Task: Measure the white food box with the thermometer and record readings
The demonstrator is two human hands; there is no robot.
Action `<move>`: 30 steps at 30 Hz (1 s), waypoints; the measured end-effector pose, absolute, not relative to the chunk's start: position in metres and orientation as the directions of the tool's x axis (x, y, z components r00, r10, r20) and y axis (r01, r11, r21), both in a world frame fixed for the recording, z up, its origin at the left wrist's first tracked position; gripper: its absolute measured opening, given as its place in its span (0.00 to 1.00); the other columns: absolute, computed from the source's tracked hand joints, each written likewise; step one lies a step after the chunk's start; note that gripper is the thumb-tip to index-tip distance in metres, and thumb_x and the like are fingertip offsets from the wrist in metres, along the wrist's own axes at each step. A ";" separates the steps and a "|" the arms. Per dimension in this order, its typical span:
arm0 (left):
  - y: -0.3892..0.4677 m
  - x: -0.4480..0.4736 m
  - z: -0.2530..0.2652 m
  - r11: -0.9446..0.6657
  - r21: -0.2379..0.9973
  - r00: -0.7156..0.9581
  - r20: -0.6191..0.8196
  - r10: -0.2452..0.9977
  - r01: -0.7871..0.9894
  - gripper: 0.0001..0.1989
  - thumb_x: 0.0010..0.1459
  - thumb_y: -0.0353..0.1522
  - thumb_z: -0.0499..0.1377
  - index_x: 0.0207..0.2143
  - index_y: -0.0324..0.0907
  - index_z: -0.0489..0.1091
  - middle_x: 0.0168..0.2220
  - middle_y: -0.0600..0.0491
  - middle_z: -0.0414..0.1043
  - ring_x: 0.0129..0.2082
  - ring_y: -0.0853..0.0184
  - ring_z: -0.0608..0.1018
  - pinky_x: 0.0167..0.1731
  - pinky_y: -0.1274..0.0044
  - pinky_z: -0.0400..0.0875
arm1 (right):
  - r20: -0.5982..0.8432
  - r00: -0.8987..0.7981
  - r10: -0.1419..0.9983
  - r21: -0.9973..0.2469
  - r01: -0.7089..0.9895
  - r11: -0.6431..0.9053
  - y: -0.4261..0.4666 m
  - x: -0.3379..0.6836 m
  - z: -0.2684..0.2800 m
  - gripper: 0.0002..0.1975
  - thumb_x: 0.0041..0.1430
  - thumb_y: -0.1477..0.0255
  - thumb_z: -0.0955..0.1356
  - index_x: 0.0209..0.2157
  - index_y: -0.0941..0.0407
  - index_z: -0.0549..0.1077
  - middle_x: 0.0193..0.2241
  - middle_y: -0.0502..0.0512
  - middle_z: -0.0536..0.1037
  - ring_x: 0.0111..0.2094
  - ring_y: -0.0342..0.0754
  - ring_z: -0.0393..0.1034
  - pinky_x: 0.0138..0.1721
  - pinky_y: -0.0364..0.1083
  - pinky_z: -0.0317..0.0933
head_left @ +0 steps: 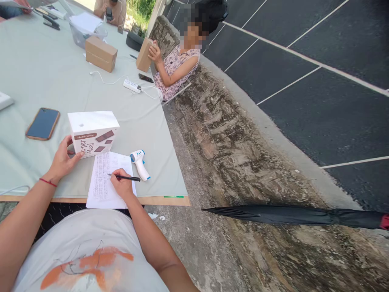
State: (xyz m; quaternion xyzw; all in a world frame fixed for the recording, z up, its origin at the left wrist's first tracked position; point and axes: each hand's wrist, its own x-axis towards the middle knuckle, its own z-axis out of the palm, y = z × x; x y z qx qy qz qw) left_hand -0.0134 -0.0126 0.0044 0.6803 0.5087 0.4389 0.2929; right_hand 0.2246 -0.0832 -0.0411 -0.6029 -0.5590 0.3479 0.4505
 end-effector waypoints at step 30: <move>-0.012 -0.014 0.005 -0.313 0.845 0.098 0.301 0.949 0.435 0.35 0.57 0.48 0.62 0.62 0.45 0.57 0.63 0.40 0.63 0.62 0.49 0.68 0.44 0.61 0.75 | 0.099 0.117 0.988 -0.920 0.390 0.046 -0.084 0.225 -0.040 0.04 0.50 0.67 0.65 0.25 0.52 0.68 0.22 0.47 0.74 0.26 0.46 0.69 0.32 0.45 0.65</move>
